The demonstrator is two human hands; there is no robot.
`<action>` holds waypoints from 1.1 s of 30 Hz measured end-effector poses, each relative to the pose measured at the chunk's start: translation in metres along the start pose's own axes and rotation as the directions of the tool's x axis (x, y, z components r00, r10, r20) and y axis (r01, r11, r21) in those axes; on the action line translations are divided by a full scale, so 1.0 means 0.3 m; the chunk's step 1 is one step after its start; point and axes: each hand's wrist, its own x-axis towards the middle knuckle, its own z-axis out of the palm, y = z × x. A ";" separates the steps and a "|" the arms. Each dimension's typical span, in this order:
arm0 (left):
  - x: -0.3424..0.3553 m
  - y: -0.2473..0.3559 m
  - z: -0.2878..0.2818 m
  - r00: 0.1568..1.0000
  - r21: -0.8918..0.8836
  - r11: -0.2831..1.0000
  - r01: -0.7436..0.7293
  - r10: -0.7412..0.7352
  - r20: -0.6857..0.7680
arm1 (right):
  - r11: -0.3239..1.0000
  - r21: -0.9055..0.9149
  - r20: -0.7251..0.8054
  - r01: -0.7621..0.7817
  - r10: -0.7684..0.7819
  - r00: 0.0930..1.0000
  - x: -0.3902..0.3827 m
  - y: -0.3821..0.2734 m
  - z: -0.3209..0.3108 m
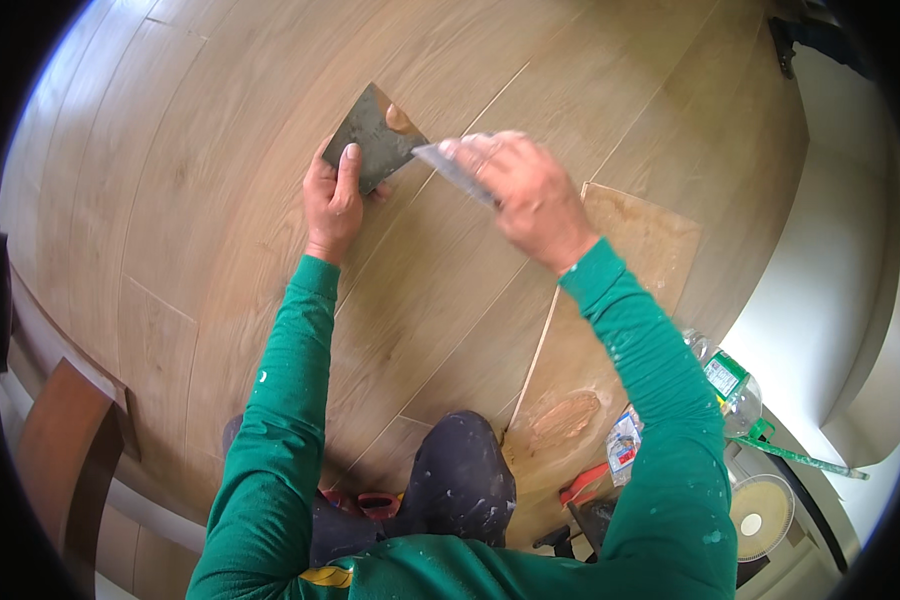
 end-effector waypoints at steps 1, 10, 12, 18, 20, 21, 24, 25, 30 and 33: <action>-0.002 0.000 -0.001 1.000 0.001 1.000 0.004 -0.004 0.000 | 0.998 -0.067 0.002 0.021 -0.021 1.000 -0.021 -0.033 0.029; -0.004 -0.030 -0.029 1.000 0.009 1.000 0.000 0.000 0.007 | 0.975 -0.169 -0.010 0.145 -0.149 0.989 0.051 -0.002 0.133; -0.002 -0.032 -0.024 1.000 -0.002 1.000 0.017 -0.017 0.006 | 0.981 -0.134 0.046 0.143 -0.138 0.989 0.034 0.009 0.140; -0.009 -0.025 -0.033 0.997 -0.018 0.998 -0.053 0.052 -0.055 | 0.980 0.151 0.127 -0.128 0.109 0.986 0.031 0.208 -0.017; -0.008 -0.039 -0.029 0.996 -0.029 0.996 -0.088 0.087 -0.038 | 0.914 0.185 0.082 -0.361 0.351 0.933 0.075 0.373 -0.070; -0.005 -0.039 -0.026 0.994 -0.034 0.993 -0.110 0.109 -0.029 | 0.892 0.146 0.065 -0.429 0.424 0.903 0.108 0.460 -0.104; -0.004 -0.047 -0.013 0.994 0.017 0.994 -0.110 0.110 0.020 | 0.849 -0.128 0.038 -0.512 0.520 0.853 0.205 0.686 -0.155; -0.003 -0.047 -0.011 0.994 0.005 0.994 -0.108 0.108 0.020 | 0.815 -0.218 0.082 -0.537 0.564 0.822 0.241 0.735 -0.160; -0.009 -0.044 -0.028 0.996 0.001 0.996 -0.092 0.092 0.005 | 0.780 -0.246 0.087 -0.576 0.609 0.788 0.355 0.755 -0.100; -0.005 -0.043 -0.028 0.994 -0.029 0.995 -0.100 0.101 0.037 | 0.802 -0.253 0.011 -0.542 0.562 0.827 0.331 0.746 -0.040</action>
